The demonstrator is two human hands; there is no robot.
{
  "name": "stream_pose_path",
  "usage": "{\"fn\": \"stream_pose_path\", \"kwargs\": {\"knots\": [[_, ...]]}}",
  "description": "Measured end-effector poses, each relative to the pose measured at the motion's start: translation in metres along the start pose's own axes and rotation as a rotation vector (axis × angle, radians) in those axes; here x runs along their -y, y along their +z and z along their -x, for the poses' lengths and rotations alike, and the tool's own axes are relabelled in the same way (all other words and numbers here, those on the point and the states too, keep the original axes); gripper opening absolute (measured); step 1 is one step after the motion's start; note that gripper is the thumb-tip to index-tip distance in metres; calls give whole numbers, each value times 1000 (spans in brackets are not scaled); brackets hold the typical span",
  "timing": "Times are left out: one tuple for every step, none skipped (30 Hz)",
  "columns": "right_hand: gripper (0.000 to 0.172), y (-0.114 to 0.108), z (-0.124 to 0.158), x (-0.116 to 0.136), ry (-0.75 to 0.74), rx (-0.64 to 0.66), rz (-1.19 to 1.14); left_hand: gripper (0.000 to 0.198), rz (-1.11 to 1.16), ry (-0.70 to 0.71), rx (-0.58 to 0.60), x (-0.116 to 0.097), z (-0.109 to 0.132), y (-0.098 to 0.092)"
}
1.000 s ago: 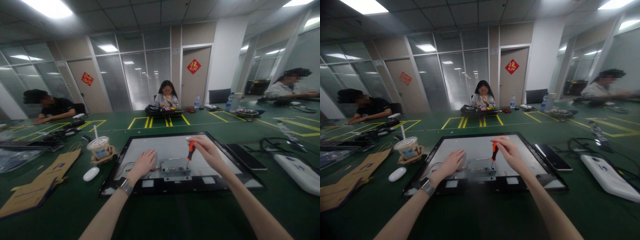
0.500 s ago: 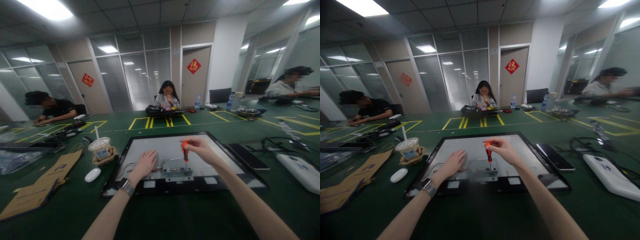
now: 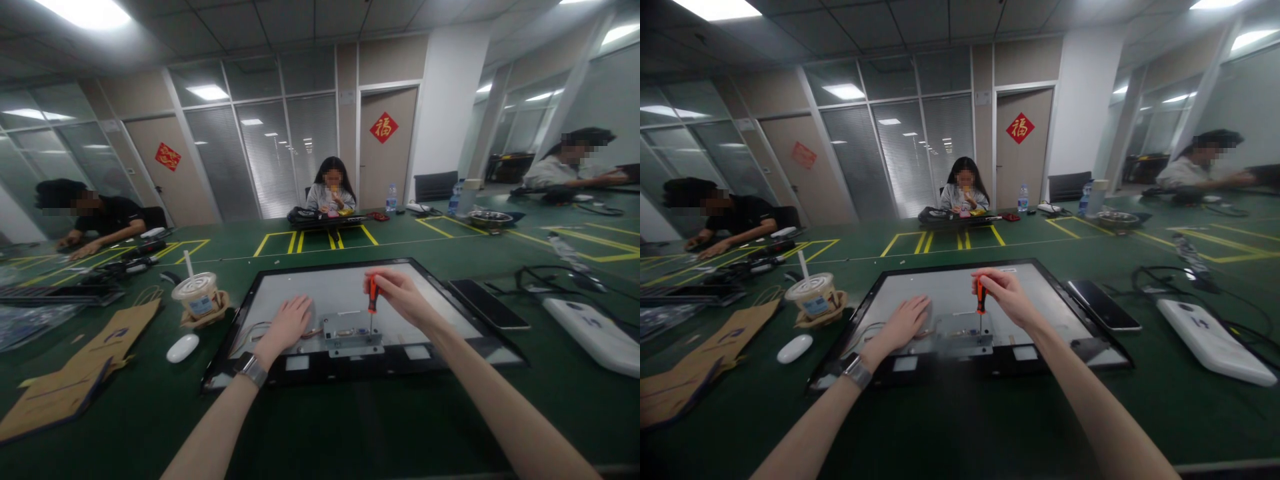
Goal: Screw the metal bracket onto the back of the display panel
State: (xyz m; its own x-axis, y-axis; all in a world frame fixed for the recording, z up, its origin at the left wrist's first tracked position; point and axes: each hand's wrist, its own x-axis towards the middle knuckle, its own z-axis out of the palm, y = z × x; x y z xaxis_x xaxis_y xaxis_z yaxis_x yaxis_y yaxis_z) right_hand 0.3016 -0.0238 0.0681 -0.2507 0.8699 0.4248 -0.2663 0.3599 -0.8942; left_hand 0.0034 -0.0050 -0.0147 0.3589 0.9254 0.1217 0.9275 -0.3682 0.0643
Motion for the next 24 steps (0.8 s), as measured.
{"fn": "stream_pose_path", "kwargs": {"knots": [[33,-1,0,0,6,-1,-7,48,-1,-1,3,-1,0,-1],[34,-1,0,0,10,-3,-10,48,-2,-3,6,-1,0,-2],[34,-2,0,0,10,-7,-9,48,-3,-5,9,-2,0,-2],[34,-2,0,0,8,-11,-4,48,-4,-8,12,-2,0,-3],[34,-3,0,0,3,-15,3,48,-5,-10,14,-2,0,-3],[34,-3,0,0,-2,-18,9,48,-5,-11,16,-3,0,-3],[34,-4,1,-1,-5,-19,12,48,-5,-12,17,-3,0,-4],[33,-5,1,-1,-5,-17,11,48,-4,-13,16,-3,0,-4],[32,-5,1,-2,-2,-11,8,48,-2,-12,15,-2,0,-4],[31,-6,2,-2,3,-1,6,48,0,-12,14,-2,0,-4],[31,-7,2,-3,11,15,6,48,1,-11,11,-2,1,-3],[31,-7,2,-3,19,35,8,48,3,-9,9,-2,1,-3],[33,-8,2,-3,26,57,10,48,4,-6,8,-2,1,-3],[34,-8,2,-2,29,77,11,48,6,-5,7,-2,1,-3],[34,-9,2,-2,29,92,9,48,7,-5,7,-2,1,-3],[34,-9,2,-1,25,100,5,48,8,-6,7,-2,1,-3],[33,-9,1,-1,19,100,-2,48,9,-8,8,-2,1,-2],[32,-9,1,0,15,97,-9,48,9,-11,8,-2,1,-2],[32,-9,1,0,16,96,-16,48,9,-13,9,-2,1,-2],[31,-8,1,1,20,97,-23,48,9,-15,10,-2,1,-2],[31,-8,1,1,26,99,-31,49,9,-15,11,-2,1,-2],[31,-7,2,2,32,102,-40,49,9,-15,12,-2,1,-2],[30,-6,2,2,37,102,-47,49,9,-14,13,-2,1,-2],[29,-5,3,3,41,97,-50,49,9,-14,14,-2,1,-3]]}}
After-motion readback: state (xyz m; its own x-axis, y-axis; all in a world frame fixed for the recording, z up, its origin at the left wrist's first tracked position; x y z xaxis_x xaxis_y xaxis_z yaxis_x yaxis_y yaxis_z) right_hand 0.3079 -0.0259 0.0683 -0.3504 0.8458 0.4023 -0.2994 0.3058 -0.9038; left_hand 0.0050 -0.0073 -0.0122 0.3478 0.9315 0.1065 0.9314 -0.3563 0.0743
